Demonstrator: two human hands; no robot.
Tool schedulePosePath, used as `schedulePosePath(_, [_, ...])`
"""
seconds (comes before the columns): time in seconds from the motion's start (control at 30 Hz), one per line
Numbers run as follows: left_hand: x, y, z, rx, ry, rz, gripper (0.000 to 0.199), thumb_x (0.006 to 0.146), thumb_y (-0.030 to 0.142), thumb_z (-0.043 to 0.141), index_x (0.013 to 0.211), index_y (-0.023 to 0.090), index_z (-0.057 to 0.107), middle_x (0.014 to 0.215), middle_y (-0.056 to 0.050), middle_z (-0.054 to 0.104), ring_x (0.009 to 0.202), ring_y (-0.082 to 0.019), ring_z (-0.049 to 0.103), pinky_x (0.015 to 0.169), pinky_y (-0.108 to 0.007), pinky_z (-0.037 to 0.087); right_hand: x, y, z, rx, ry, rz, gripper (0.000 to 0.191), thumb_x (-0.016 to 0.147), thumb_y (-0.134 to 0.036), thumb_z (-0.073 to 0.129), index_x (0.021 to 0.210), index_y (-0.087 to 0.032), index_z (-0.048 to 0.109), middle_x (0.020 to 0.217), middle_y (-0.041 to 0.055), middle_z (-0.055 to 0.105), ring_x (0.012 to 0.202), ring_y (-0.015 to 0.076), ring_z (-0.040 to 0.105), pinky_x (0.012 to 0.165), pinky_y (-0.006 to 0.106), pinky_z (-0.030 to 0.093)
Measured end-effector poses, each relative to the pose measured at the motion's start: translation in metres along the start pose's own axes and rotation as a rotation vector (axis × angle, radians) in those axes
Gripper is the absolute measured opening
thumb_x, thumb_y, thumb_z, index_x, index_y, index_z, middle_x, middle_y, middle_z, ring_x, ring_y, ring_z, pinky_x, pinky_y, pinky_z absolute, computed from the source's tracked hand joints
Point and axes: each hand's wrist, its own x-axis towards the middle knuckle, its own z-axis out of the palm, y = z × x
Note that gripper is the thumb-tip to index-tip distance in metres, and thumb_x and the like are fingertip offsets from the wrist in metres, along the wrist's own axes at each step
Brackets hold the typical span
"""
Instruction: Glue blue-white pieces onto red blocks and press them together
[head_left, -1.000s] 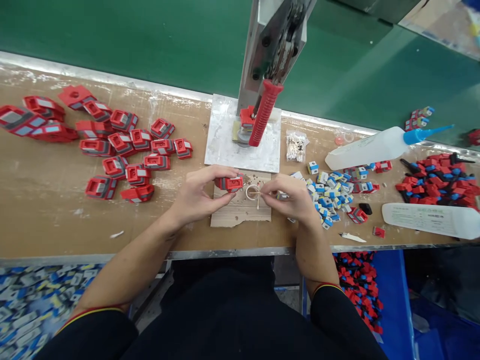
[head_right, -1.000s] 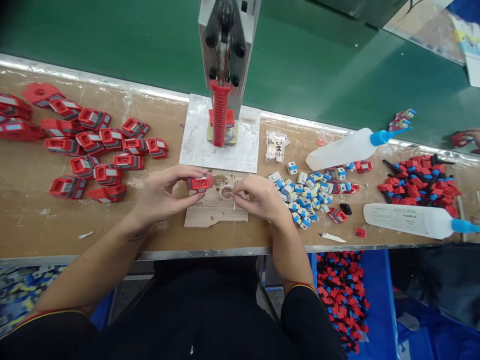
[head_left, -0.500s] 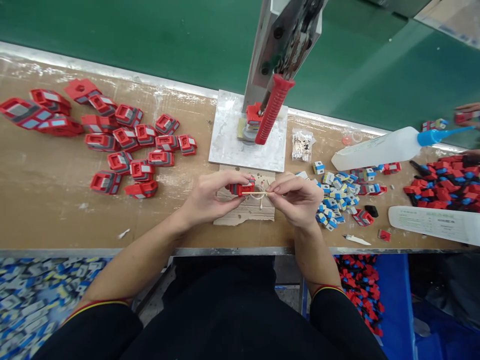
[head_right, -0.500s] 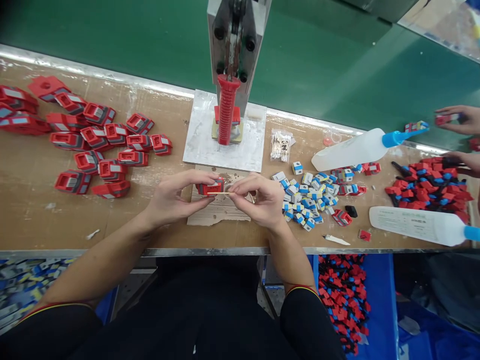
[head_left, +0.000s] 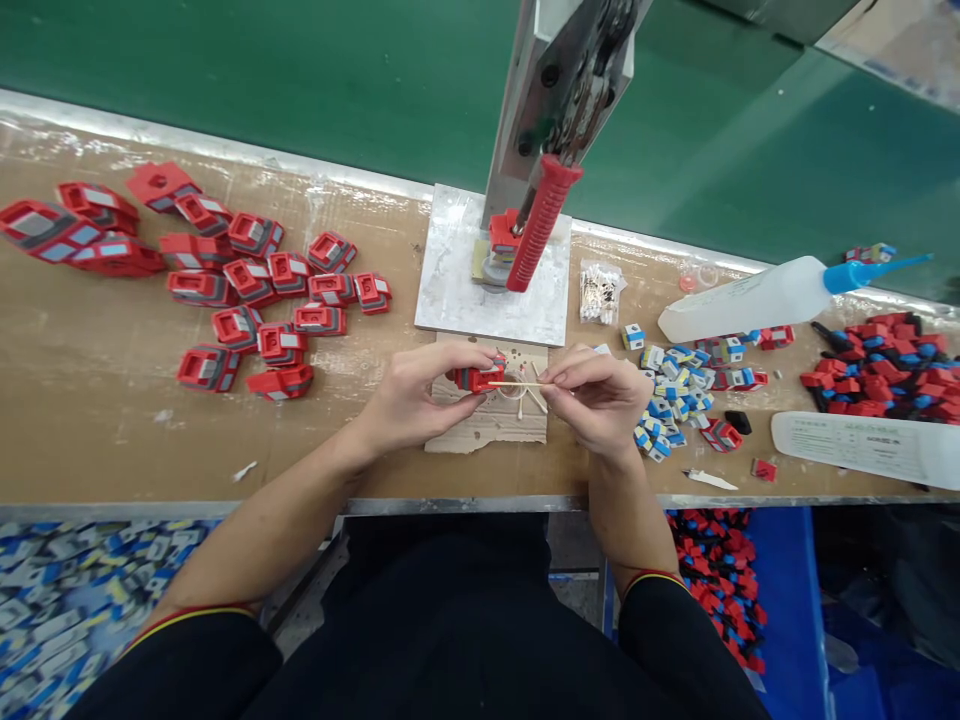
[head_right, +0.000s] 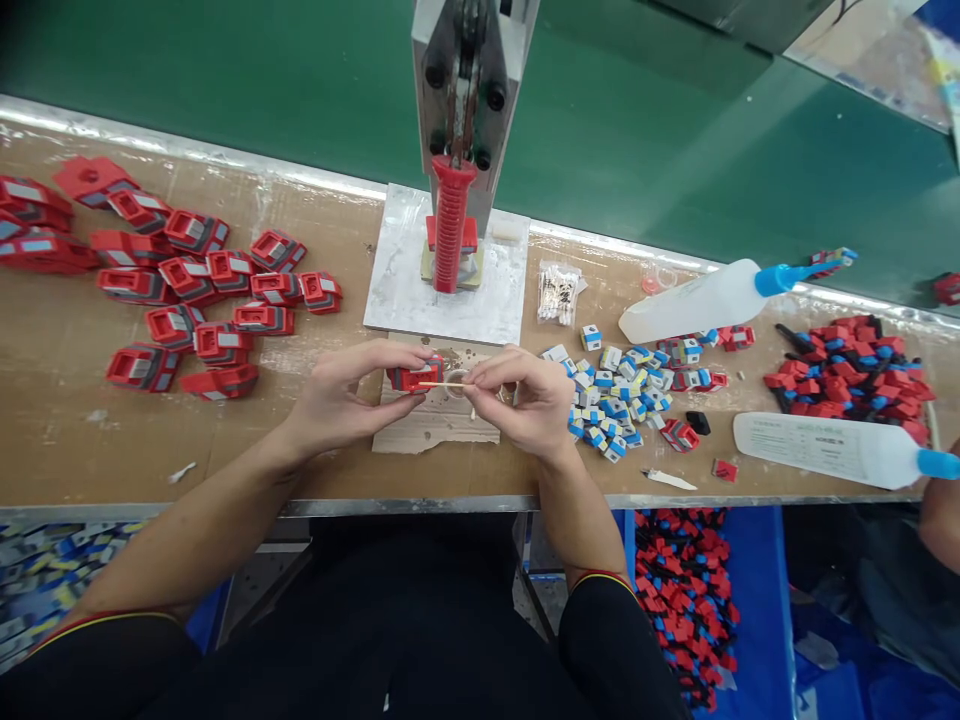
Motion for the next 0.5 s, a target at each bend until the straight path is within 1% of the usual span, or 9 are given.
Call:
schedulePosePath(0.13, [-0.0012, -0.0009, 0.0002, -0.004, -0.007, -0.028, 0.026, 0.085, 0.016, 0.080, 0.110, 0.022, 0.078, 0.116, -0.009, 0.083, 0.106, -0.024, 0.080, 0.092, -0.036, 0.066, 0.0000, -0.0011, 0.0061, 0.052, -0.038, -0.024, 0.013, 0.087, -0.021, 0.081, 0.081, -0.026, 0.071, 0.071, 0.0000, 0.078, 0.065, 0.0172, 0.075, 0.058, 0.031, 0.060])
schedulePosePath(0.3, [-0.0014, -0.0007, 0.0005, -0.007, -0.007, -0.044, 0.025, 0.085, 0.017, 0.080, 0.109, 0.023, 0.078, 0.115, -0.009, 0.083, 0.106, -0.024, 0.079, 0.094, -0.036, 0.065, 0.0007, -0.0013, 0.0052, 0.016, -0.052, -0.022, 0.015, 0.086, -0.021, 0.081, 0.077, -0.026, 0.070, 0.070, 0.0000, 0.078, 0.063, 0.0169, 0.075, 0.056, 0.030, 0.059])
schedulePosePath(0.37, [-0.0009, -0.0006, 0.0002, 0.002, -0.003, -0.027, 0.025, 0.085, 0.016, 0.081, 0.109, 0.022, 0.078, 0.116, -0.009, 0.083, 0.107, -0.024, 0.079, 0.096, -0.036, 0.065, 0.0006, -0.0012, 0.0032, 0.016, -0.060, -0.030, 0.014, 0.086, -0.020, 0.081, 0.078, -0.026, 0.070, 0.071, 0.0001, 0.079, 0.064, 0.0164, 0.075, 0.055, 0.029, 0.057])
schedulePosePath(0.5, [0.0000, -0.0003, -0.0016, 0.063, 0.002, 0.058, 0.027, 0.087, 0.012, 0.079, 0.112, 0.021, 0.077, 0.115, -0.009, 0.083, 0.108, -0.022, 0.079, 0.095, -0.034, 0.065, -0.0006, 0.0000, -0.0001, 0.006, -0.049, -0.008, 0.014, 0.085, -0.017, 0.082, 0.079, -0.025, 0.072, 0.071, 0.0006, 0.079, 0.063, 0.0164, 0.073, 0.053, 0.029, 0.054])
